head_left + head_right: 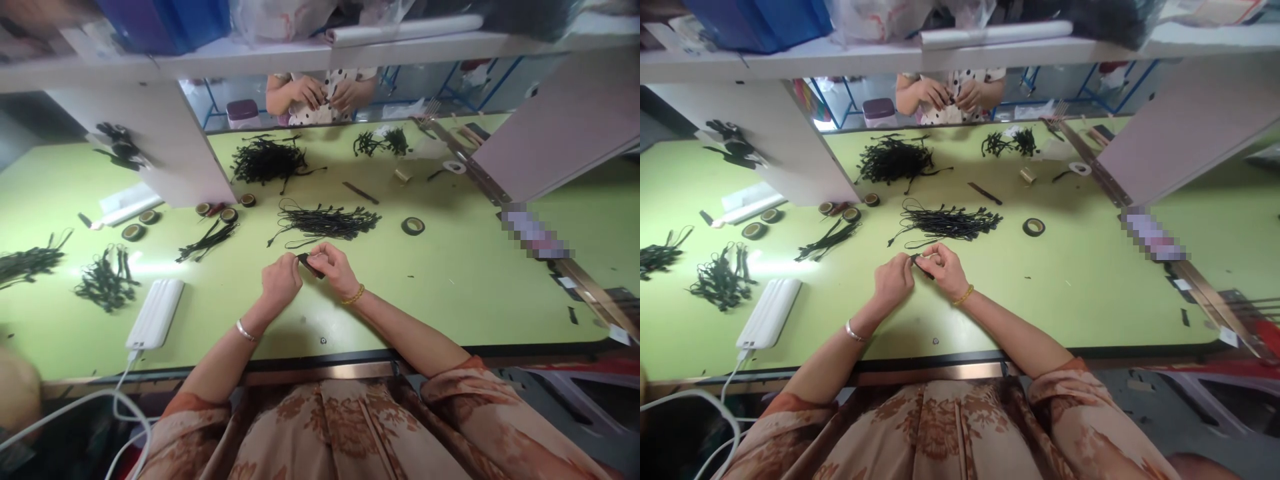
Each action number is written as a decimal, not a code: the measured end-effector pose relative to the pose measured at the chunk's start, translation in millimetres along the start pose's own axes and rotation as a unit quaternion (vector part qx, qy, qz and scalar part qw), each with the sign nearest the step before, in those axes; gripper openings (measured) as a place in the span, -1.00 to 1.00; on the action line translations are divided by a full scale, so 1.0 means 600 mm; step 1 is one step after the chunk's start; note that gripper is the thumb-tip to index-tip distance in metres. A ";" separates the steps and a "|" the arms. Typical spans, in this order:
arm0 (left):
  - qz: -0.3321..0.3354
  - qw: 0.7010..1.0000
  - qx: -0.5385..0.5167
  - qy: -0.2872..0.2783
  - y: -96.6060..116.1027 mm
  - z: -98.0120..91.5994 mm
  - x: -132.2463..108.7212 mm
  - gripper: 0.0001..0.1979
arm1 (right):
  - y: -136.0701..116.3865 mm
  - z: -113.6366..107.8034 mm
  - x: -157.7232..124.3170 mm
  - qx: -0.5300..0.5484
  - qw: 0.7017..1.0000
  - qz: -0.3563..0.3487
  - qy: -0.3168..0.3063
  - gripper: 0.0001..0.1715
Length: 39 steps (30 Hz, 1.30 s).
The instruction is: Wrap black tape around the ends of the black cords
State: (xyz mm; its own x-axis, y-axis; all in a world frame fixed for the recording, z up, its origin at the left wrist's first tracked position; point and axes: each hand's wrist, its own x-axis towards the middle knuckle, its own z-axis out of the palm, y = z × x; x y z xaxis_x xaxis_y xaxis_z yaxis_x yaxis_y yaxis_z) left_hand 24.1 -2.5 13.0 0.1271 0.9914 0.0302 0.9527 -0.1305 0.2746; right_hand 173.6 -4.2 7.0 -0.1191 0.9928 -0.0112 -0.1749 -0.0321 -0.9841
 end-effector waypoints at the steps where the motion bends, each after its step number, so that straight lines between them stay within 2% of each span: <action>1: -0.001 1.000 -0.002 0.011 -0.001 0.001 0.000 -0.73 | 0.001 0.001 0.000 0.000 1.000 0.008 -0.001 -0.62; 7: 0.020 0.996 -0.059 0.064 -0.014 0.008 0.003 -0.71 | 0.005 0.004 0.002 -0.014 0.999 0.037 -0.010 -0.67; 13: 0.060 0.989 -0.128 0.036 -0.020 0.013 0.002 -0.76 | -0.007 -0.007 0.009 -0.026 0.996 0.058 -0.059 -0.71; 17: 0.064 0.992 -0.104 0.018 -0.011 0.009 -0.005 -0.76 | -0.016 -0.007 0.011 -0.033 0.994 0.063 -0.086 -0.79; 21: 0.047 0.998 -0.044 -0.005 -0.002 0.004 -0.008 -0.74 | -0.015 -0.003 0.010 -0.006 0.992 0.100 -0.070 -0.81; 24: 0.048 0.998 -0.045 -0.004 0.001 0.005 -0.009 -0.76 | -0.009 -0.001 0.009 0.024 0.992 0.114 -0.057 -0.79; 29: 0.066 0.990 -0.122 -0.001 -0.003 0.009 -0.010 -0.78 | 0.000 -0.006 0.010 0.006 0.994 0.102 -0.048 -0.74; 34: 0.103 0.971 -0.217 -0.003 -0.012 -0.001 -0.008 -0.81 | 0.001 -0.011 0.012 -0.056 0.993 0.080 -0.070 -0.74; 39: 0.076 0.960 -0.268 -0.033 -0.015 -0.010 0.000 -0.78 | 0.005 -0.012 0.009 -0.106 0.989 0.055 -0.082 -0.81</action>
State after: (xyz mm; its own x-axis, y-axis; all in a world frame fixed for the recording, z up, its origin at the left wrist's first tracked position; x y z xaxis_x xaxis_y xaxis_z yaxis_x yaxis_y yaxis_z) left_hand 13.8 -1.3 16.3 0.2873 0.9564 0.0520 0.6454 -0.2334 0.7273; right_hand 179.4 2.2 2.7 -0.2855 0.9522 -0.1088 0.0545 -0.0972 -0.9938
